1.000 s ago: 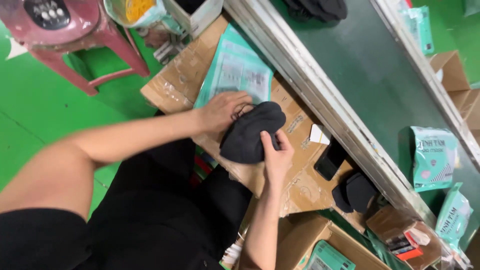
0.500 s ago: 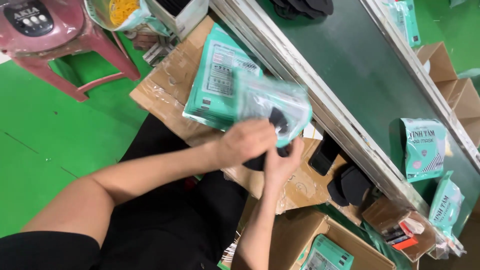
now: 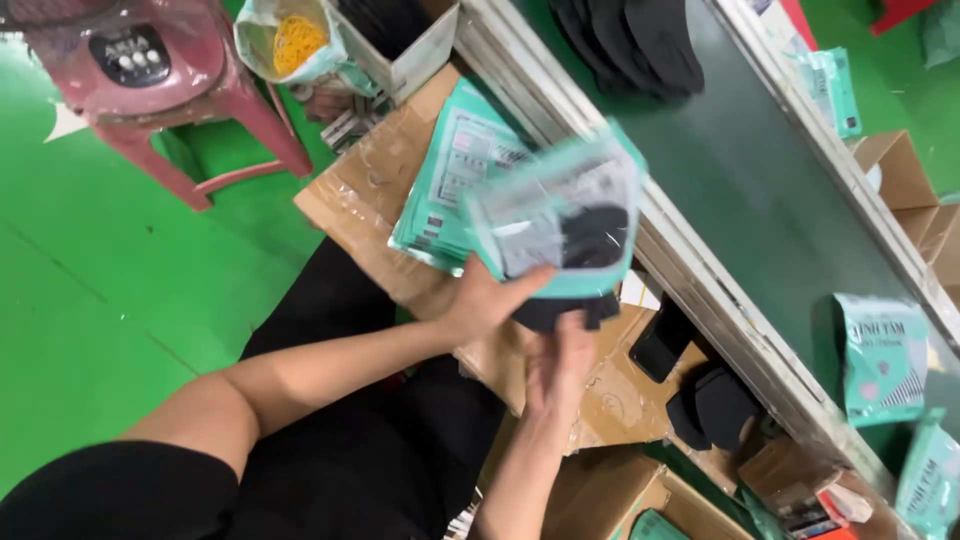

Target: Packaging black face masks into green plastic pouches on a production line workbench.

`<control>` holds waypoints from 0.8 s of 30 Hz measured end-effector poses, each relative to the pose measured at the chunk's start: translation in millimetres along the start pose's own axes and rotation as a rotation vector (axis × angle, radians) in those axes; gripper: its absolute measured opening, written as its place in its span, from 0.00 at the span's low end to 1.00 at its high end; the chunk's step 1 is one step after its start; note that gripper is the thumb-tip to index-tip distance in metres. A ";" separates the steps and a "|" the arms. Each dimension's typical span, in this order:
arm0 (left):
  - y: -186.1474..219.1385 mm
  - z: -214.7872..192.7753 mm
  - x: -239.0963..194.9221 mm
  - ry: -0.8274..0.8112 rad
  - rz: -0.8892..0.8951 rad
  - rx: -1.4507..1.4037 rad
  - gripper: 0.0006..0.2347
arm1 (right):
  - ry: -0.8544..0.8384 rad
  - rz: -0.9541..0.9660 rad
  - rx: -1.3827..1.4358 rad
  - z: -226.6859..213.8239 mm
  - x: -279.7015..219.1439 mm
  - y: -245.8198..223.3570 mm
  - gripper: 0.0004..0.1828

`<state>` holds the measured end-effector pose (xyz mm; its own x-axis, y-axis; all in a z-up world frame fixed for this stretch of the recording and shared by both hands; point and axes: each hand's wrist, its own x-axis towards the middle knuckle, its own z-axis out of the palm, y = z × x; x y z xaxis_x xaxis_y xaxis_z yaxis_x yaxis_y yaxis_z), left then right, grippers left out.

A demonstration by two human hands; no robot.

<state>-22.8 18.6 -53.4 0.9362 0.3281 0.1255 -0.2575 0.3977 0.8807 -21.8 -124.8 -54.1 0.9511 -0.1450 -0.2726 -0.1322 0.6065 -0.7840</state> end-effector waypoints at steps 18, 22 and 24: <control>126.9 25.6 37.4 -0.538 0.842 0.895 0.13 | -0.105 -0.571 -0.928 -14.1 -32.8 -67.3 0.14; 98.0 30.1 30.5 -0.699 0.751 0.817 0.07 | -0.085 -0.919 -1.209 -5.5 -42.1 -64.0 0.13; 104.4 30.4 27.6 -0.645 0.729 0.761 0.05 | -0.001 -0.887 -1.028 16.1 -45.2 -72.0 0.10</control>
<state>-16.5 43.1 55.8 0.6345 -0.3039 0.7106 -0.7658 -0.3717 0.5248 -50.8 -149.4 23.6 0.8245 -0.1779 0.5372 0.3732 -0.5428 -0.7524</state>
